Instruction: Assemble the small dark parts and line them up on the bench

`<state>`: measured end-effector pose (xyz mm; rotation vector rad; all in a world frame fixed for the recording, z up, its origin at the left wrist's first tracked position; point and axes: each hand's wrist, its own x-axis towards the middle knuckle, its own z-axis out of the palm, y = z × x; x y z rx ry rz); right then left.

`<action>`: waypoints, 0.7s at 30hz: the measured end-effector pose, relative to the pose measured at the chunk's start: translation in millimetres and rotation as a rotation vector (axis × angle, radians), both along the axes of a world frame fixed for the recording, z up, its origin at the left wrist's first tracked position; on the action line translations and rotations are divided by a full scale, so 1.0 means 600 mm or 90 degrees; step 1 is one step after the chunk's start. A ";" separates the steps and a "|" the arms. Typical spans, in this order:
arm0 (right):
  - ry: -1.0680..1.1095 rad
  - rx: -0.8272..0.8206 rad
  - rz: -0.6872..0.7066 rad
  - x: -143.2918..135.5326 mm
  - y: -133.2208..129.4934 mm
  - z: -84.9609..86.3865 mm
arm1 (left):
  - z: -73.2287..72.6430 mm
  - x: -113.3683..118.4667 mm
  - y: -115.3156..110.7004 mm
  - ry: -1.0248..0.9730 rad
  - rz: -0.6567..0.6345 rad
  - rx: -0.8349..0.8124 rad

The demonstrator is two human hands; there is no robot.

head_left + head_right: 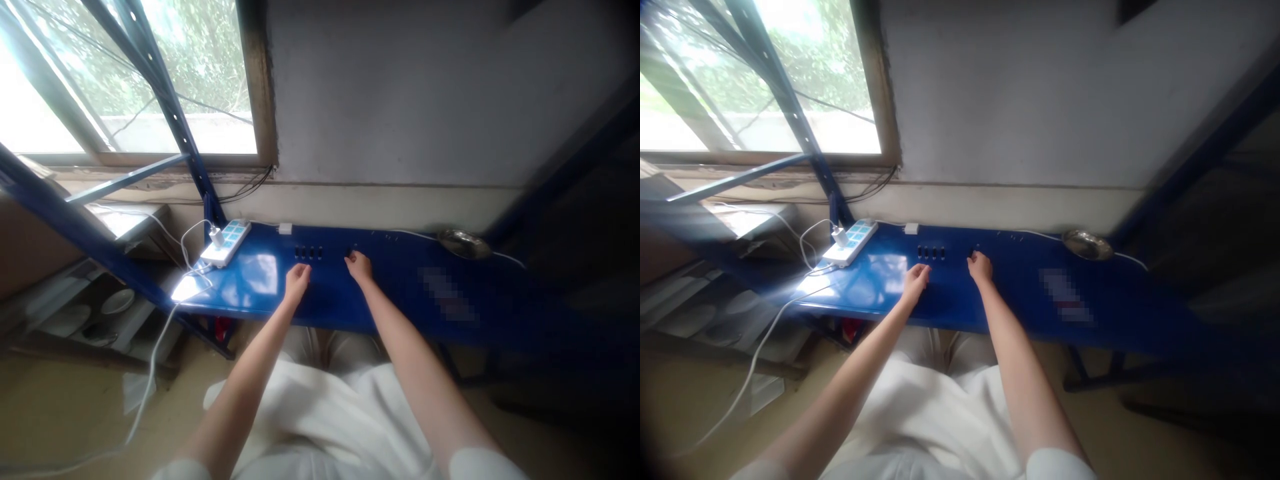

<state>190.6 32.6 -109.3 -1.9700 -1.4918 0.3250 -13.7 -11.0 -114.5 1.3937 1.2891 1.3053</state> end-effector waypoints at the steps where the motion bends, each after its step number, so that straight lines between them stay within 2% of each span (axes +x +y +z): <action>1: 0.000 0.003 -0.001 0.000 0.000 0.000 | 0.000 0.000 0.000 0.001 -0.001 0.001; 15: -0.016 -0.019 0.003 0.004 0.006 -0.003 | 0.004 -0.001 -0.001 -0.003 -0.008 -0.002; 21: -0.006 -0.043 0.029 0.027 0.017 -0.011 | 0.008 -0.001 -0.003 -0.012 -0.013 -0.017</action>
